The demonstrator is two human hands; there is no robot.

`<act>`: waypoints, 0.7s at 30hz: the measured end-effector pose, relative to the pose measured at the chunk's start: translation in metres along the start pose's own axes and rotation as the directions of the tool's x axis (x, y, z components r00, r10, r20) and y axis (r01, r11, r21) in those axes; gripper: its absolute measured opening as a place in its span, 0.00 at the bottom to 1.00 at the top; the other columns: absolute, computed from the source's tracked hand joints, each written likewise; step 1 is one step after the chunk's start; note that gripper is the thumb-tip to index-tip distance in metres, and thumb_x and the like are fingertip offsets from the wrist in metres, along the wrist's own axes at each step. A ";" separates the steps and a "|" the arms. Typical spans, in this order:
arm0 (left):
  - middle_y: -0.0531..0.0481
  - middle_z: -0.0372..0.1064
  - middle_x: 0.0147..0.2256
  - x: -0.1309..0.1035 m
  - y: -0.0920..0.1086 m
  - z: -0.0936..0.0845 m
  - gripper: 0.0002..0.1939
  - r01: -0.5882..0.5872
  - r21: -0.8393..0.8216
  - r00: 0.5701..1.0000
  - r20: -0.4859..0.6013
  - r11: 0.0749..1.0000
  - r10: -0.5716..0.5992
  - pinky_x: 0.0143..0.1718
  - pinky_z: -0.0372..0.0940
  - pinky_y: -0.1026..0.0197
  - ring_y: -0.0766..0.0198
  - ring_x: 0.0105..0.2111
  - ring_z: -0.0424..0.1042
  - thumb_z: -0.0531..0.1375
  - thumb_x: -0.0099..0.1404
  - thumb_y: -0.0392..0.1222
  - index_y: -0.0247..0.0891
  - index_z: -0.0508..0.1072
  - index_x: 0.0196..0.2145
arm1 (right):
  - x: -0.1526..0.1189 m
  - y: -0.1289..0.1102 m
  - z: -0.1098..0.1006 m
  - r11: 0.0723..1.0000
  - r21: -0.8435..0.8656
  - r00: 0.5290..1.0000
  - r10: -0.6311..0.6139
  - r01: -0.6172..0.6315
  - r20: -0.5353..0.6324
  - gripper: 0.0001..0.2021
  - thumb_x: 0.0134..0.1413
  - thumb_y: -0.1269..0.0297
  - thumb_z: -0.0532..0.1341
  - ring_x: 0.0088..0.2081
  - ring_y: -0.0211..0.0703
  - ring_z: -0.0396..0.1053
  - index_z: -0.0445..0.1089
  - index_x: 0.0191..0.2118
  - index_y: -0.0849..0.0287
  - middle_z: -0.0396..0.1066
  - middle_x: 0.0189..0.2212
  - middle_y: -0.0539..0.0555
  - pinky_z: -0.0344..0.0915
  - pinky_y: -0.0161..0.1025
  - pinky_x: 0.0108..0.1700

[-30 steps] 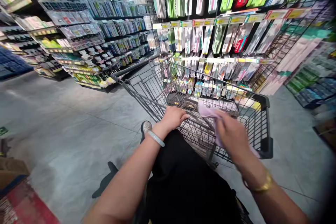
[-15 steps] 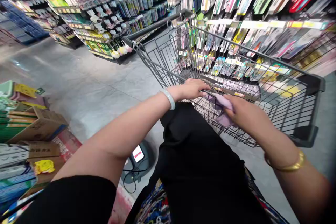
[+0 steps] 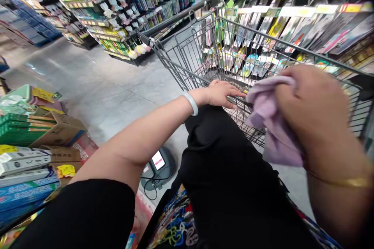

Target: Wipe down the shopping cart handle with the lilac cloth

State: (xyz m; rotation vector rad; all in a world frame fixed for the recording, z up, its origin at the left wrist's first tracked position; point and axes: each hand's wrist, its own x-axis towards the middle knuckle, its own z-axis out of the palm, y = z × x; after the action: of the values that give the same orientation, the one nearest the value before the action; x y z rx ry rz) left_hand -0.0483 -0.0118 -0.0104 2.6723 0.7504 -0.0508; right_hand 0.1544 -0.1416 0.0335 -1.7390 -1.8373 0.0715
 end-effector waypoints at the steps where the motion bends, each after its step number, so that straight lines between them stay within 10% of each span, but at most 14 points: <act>1: 0.53 0.61 0.61 0.001 0.000 0.002 0.23 0.017 0.014 1.000 -0.016 1.000 -0.017 0.61 0.38 0.43 0.50 0.62 0.51 0.57 0.67 0.54 0.52 0.67 0.59 | 0.012 -0.002 0.016 0.995 -0.062 0.997 0.076 -0.074 0.030 0.17 0.63 0.57 0.50 0.54 0.59 0.62 0.66 0.52 0.56 0.65 0.50 0.62 0.58 0.60 0.55; 6: 0.47 0.69 0.51 0.005 0.002 0.011 0.15 0.104 0.076 0.989 -0.116 0.992 -0.095 0.56 0.46 0.49 0.52 0.55 0.59 0.52 0.72 0.49 0.42 0.74 0.46 | 0.018 0.008 0.072 0.999 -0.003 0.995 -0.043 0.043 0.090 0.31 0.57 0.47 0.59 0.58 0.59 0.59 0.59 0.60 0.61 0.58 0.59 0.67 0.62 0.54 0.54; 10: 0.48 0.71 0.46 0.006 0.006 0.015 0.14 0.150 0.118 0.973 -0.194 0.982 -0.126 0.51 0.49 0.50 0.53 0.49 0.63 0.52 0.72 0.49 0.43 0.74 0.45 | -0.014 0.023 0.069 0.977 -0.088 0.980 -0.191 0.196 0.059 0.25 0.60 0.49 0.56 0.58 0.58 0.61 0.63 0.58 0.57 0.60 0.60 0.63 0.62 0.50 0.53; 17: 0.48 0.74 0.42 0.014 0.010 0.020 0.09 0.207 0.164 0.936 -0.322 0.965 -0.146 0.46 0.53 0.52 0.55 0.45 0.66 0.53 0.69 0.39 0.42 0.73 0.41 | 0.040 0.004 0.074 0.974 -0.187 0.962 0.169 -0.130 0.214 0.20 0.69 0.52 0.44 0.40 0.50 0.71 0.67 0.47 0.58 0.73 0.39 0.59 0.62 0.42 0.39; 21: 0.47 0.74 0.43 0.014 0.008 0.018 0.12 0.207 0.146 0.926 -0.350 0.967 -0.145 0.48 0.55 0.54 0.56 0.46 0.67 0.55 0.64 0.34 0.41 0.72 0.44 | 0.046 -0.001 0.073 0.988 -0.152 0.998 -0.034 0.040 0.047 0.16 0.69 0.56 0.46 0.47 0.50 0.67 0.66 0.48 0.57 0.71 0.46 0.60 0.61 0.42 0.47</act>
State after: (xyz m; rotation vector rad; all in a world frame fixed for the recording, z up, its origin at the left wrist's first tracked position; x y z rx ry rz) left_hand -0.0310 -0.0178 -0.0267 2.8118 1.1437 0.3158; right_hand 0.1226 -0.0728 -0.0087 -1.8188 -1.9512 -0.0476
